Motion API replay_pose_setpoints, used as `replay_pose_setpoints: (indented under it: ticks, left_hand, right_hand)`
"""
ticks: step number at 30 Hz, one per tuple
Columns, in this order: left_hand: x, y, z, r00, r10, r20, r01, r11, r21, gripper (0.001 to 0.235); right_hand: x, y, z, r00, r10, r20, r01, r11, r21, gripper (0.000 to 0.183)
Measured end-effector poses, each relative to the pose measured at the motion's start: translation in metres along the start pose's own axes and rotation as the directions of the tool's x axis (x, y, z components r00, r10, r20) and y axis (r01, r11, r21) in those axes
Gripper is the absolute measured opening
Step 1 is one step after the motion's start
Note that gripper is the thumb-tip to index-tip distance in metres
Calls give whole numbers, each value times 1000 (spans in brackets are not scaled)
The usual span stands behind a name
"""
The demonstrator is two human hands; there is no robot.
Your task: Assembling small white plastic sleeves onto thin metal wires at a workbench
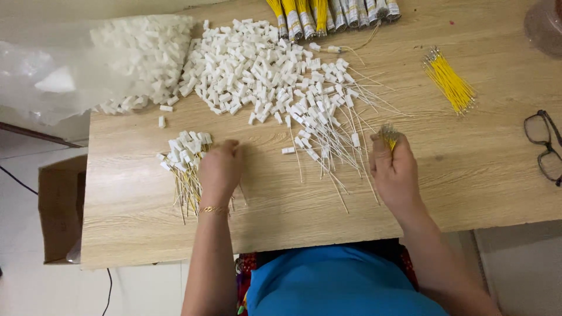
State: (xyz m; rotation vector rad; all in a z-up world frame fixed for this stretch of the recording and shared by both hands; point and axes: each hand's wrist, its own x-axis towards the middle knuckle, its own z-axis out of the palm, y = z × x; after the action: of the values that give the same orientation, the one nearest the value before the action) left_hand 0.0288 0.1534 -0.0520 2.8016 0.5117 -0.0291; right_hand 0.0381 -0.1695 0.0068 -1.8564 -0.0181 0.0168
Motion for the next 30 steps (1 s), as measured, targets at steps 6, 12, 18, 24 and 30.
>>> replay_pose_setpoints:
  ticks: [6,12,18,24,30]
  left_hand:
    - [17,52,22,970,63,-235,-58,998,25,31]
    - [40,98,71,977,160,-141,-180,973,-148,34]
    - [45,106,46,997,78,14,-71,957,-280,39]
    - [-11,116,-45,985,165,40,-26,379,-925,32]
    - [-59,121,-38,950,272,150,145,39,-989,32]
  right_hand:
    - [-4,11,11,999,-23,41,18,994,108,22]
    - [-6,7,15,994,48,100,-72,967,243,16]
    - [-3,2,23,984,116,137,-163,897,411,10]
    - [-7,-4,26,982,146,118,-184,868,461,4]
    - [-11,-16,26,993,53,110,-84,950,301,5]
